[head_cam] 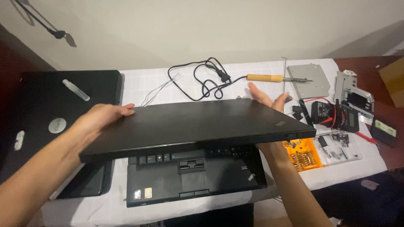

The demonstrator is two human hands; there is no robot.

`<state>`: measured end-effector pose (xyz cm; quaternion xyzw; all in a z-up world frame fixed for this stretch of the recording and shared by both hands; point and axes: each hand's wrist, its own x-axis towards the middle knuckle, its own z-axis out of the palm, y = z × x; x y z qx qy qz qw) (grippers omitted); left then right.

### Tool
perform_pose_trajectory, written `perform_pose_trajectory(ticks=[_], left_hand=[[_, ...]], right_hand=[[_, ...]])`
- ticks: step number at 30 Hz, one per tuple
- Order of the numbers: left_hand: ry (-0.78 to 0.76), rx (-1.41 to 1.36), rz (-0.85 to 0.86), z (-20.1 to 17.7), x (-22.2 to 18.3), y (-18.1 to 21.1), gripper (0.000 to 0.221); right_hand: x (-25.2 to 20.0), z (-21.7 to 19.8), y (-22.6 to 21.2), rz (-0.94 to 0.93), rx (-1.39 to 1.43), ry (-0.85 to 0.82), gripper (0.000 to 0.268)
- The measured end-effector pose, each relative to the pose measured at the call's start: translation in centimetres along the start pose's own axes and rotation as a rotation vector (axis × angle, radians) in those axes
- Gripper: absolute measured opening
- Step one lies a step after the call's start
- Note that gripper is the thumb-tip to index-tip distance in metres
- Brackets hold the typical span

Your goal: Disassembling a laptop to remove the screen and internal components using a screwdriver

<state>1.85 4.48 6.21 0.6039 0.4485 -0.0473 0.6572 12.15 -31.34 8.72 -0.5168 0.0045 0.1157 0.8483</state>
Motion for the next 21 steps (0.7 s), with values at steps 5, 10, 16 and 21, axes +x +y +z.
perform_pose_trajectory(ticks=[5,10,16,21], left_hand=[[-0.021,0.034,-0.052,0.7,-1.9,0.7,0.043],[-0.029,0.010,-0.005,1.8,-6.0,0.7,0.054],[-0.003,0.039,0.227,2.1,-4.7,-4.1,0.050],[0.107,0.104,0.304,2.6,-5.4,-4.6,0.052]], right_hand=[[2.5,-7.5,0.8,0.066,-0.200,-0.153,0.075],[2.2,-6.3,-1.9,0.264,-0.795,-0.063,0.045],[-0.8,-5.3,0.1,0.244,-0.694,0.139,0.051],[-2.3,-3.5,-0.5,0.212,-0.521,0.132,0.063]])
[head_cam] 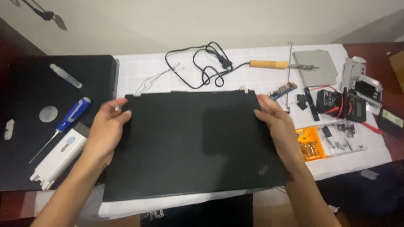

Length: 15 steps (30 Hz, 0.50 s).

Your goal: Disassembling a laptop to remove the screen and internal components using a screwdriver

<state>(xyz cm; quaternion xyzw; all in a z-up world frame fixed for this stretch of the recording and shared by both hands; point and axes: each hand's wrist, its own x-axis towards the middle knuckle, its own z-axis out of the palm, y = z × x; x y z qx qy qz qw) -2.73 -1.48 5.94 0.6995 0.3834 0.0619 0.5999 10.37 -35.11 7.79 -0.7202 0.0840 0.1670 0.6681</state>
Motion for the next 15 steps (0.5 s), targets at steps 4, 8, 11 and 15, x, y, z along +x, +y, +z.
perform_pose_trajectory(ticks=[4,8,11,15], left_hand=[[0.054,0.169,0.122,1.0,0.3,-0.4,0.048],[0.087,0.269,0.241,0.9,1.0,-1.7,0.049],[0.161,0.293,0.236,1.0,-0.4,-1.0,0.049],[0.218,0.382,0.352,0.8,0.4,-2.7,0.049]], right_hand=[[0.4,-0.3,1.0,-0.095,0.062,-0.035,0.066],[1.9,-0.8,3.6,-0.200,0.129,-0.100,0.068],[0.4,-0.1,2.2,-0.162,0.125,-0.034,0.064],[-0.3,0.4,1.8,-0.210,0.145,-0.040,0.065]])
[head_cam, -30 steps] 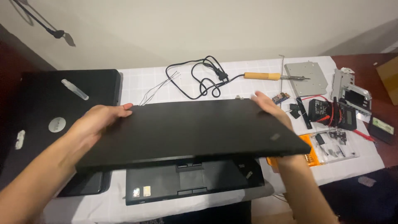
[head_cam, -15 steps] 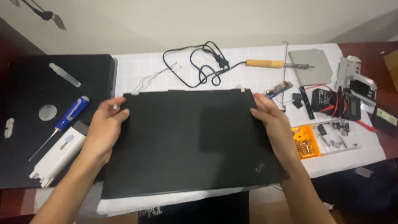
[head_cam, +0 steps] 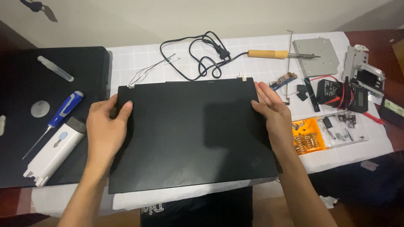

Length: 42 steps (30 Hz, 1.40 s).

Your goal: Disassembling a laptop to remove the screen and internal components using a screwdriver

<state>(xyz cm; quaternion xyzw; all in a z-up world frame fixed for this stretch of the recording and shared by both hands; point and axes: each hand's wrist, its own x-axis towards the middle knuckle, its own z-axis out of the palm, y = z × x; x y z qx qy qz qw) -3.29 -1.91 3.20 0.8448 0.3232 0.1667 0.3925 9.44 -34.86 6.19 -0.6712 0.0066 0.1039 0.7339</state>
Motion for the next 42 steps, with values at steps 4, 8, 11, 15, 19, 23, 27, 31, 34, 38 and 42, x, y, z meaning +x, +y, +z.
perform_pose_trajectory(ticks=[4,8,11,15,19,23,27,31,34,38,42], left_hand=[[0.001,0.097,0.088,0.2,-0.5,0.4,0.052],[0.022,0.126,0.133,0.4,-0.9,1.4,0.050],[0.019,0.037,0.125,0.9,-0.9,1.4,0.049],[0.066,0.106,0.196,1.4,-1.1,0.6,0.048],[0.114,0.135,0.318,1.7,-0.9,-0.9,0.046],[0.109,0.131,0.350,2.1,-0.5,-2.4,0.045],[0.070,0.134,0.252,1.9,-1.4,-1.8,0.046],[0.095,0.241,0.293,2.1,-1.6,-2.4,0.048],[0.125,0.232,0.305,2.4,-1.8,-2.1,0.046],[0.155,0.227,0.309,2.4,-2.5,-0.8,0.047],[0.157,0.166,0.261,2.7,-3.0,-0.3,0.050]], right_hand=[[0.9,-0.5,2.0,-0.071,0.022,0.009,0.064],[0.4,0.0,1.7,-0.044,-0.016,0.058,0.058],[0.9,-0.2,2.5,-0.091,-0.036,0.057,0.057],[3.0,-1.5,5.5,-0.181,-0.059,0.002,0.055],[3.0,-2.0,5.4,-0.258,-0.101,-0.089,0.053],[4.6,-3.3,7.3,-0.308,-0.105,-0.178,0.053],[3.8,-3.0,6.5,-0.305,-0.093,-0.204,0.053],[3.9,-3.4,6.8,-0.329,-0.111,-0.242,0.052],[4.4,-3.5,7.3,-0.355,-0.152,-0.225,0.053],[3.3,-2.9,7.1,-0.400,-0.302,-0.201,0.050],[2.0,-2.0,6.0,-0.414,-0.453,-0.124,0.046]])
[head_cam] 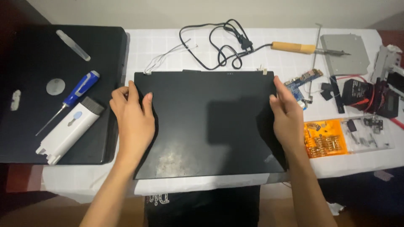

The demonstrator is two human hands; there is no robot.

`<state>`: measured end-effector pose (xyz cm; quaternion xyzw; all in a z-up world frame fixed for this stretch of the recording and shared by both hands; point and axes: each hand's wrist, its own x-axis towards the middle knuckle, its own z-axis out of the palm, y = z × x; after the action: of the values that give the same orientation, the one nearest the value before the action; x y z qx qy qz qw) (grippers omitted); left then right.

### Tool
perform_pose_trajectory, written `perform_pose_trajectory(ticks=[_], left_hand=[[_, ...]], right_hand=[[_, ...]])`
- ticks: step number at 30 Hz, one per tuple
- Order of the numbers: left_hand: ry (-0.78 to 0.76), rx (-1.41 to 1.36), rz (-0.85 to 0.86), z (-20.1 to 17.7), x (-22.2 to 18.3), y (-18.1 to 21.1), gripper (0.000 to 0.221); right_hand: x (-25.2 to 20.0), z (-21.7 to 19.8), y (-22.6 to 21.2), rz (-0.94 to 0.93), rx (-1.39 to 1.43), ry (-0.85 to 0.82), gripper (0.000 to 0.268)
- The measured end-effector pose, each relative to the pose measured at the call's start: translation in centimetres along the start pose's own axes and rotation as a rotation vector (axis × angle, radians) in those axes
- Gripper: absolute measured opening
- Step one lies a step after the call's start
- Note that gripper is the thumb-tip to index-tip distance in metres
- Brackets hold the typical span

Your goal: Disassembling a laptop to remove the screen and internal components using a screwdriver

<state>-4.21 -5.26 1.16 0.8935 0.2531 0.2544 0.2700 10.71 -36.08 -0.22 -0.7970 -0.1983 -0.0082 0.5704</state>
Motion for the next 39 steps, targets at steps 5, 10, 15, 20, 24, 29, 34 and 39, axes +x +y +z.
perform_pose_trajectory(ticks=[5,10,15,20,24,29,34,39], left_hand=[[0.055,0.200,0.102,0.3,-0.3,0.7,0.052],[0.015,0.294,0.071,0.0,-0.7,1.7,0.061],[0.012,0.281,0.068,0.5,-0.6,1.1,0.063],[0.038,0.210,0.126,-0.2,-0.7,0.3,0.057],[0.169,0.132,0.333,-4.4,-0.5,-0.7,0.034],[0.031,0.380,0.237,-10.9,0.8,-6.0,0.073],[-0.236,0.352,-0.020,-12.3,1.0,-7.8,0.100],[-0.160,0.395,0.035,-11.3,1.2,-9.1,0.088]], right_hand=[[0.3,0.7,-1.4,-0.041,-0.290,0.012,0.048],[-0.2,1.1,0.2,-0.403,-0.731,0.100,0.035],[-3.2,4.6,-5.1,-0.678,-0.598,-0.134,0.035],[-4.7,6.0,-6.9,-0.715,-0.508,-0.358,0.039],[-4.6,5.9,-6.8,-0.673,-0.450,-0.344,0.034],[-3.9,6.3,-8.6,-0.445,-0.297,-0.305,0.024],[0.9,10.2,-13.7,-0.372,-0.175,-0.590,0.026],[7.3,22.1,-16.1,-0.310,0.039,-0.655,0.042]])
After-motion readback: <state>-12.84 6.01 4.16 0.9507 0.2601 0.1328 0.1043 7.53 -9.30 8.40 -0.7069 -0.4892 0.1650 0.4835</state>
